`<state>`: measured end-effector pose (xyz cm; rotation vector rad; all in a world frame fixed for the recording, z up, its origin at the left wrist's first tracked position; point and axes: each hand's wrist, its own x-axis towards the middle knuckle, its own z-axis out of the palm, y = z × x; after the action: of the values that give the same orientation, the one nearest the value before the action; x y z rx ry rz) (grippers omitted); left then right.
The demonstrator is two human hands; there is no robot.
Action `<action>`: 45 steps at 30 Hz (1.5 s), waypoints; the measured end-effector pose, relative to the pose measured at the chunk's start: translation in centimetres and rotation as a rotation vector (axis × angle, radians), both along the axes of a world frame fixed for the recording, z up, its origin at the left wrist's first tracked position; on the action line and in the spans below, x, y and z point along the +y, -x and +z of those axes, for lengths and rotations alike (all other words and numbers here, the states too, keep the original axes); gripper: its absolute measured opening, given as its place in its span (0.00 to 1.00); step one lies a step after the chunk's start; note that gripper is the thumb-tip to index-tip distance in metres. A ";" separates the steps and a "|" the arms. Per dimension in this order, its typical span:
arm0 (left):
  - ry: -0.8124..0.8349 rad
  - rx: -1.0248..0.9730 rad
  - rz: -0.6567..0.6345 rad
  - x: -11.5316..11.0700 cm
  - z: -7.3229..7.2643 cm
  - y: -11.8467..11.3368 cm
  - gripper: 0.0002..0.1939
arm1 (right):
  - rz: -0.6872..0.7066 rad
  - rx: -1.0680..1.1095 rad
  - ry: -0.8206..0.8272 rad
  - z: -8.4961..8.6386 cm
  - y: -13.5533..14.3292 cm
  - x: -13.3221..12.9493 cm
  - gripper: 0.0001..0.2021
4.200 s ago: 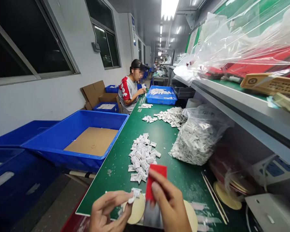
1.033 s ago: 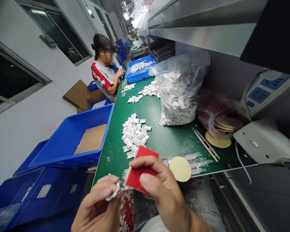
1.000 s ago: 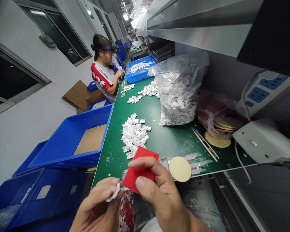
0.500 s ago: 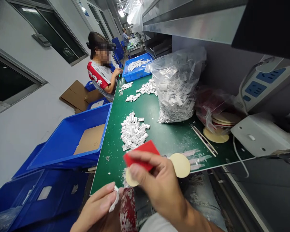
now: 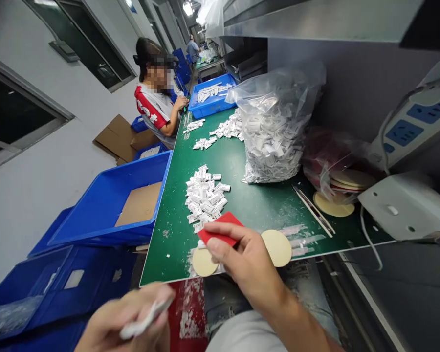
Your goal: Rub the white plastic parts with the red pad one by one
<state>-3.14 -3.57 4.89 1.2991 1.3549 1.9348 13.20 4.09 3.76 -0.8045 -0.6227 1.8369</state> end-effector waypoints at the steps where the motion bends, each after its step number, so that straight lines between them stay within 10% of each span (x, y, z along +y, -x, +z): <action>1: 0.037 -0.025 -0.026 0.3 0.0 -0.2 0.13 | 0.027 0.009 -0.037 0.1 -0.1 -0.3 0.12; 12: 0.170 -0.230 -0.146 1.1 -0.7 -1.0 0.14 | 0.156 0.174 -0.168 1.5 -1.5 -2.4 0.30; 19: 0.441 -0.731 -0.528 1.4 0.7 -2.0 0.11 | 0.040 -0.058 -0.430 0.9 -2.5 -3.1 0.32; 28: 0.654 -0.854 -0.560 0.8 0.1 -2.4 0.20 | 0.424 0.127 -0.382 2.1 -2.6 -0.7 0.09; 31: 0.619 -0.839 -0.628 1.1 -0.6 -2.3 0.18 | 0.266 -0.026 -0.307 2.2 -2.5 0.7 0.07; 35: 0.615 -0.834 -0.621 1.5 -1.1 -2.3 0.18 | 0.403 -0.099 -0.320 2.1 -2.3 1.8 0.10; 39: 0.584 -0.826 -0.594 1.5 -1.2 -1.7 0.17 | 0.032 -0.357 -0.238 0.9 -1.5 2.7 0.11; 45: 0.555 -0.795 -0.685 1.0 -0.6 -1.7 0.15 | 0.015 -0.273 -0.207 0.5 -1.6 1.5 0.11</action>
<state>-1.42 -2.59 4.26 0.5041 0.7855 1.2330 14.80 5.58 4.24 -0.9190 -0.9778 1.6556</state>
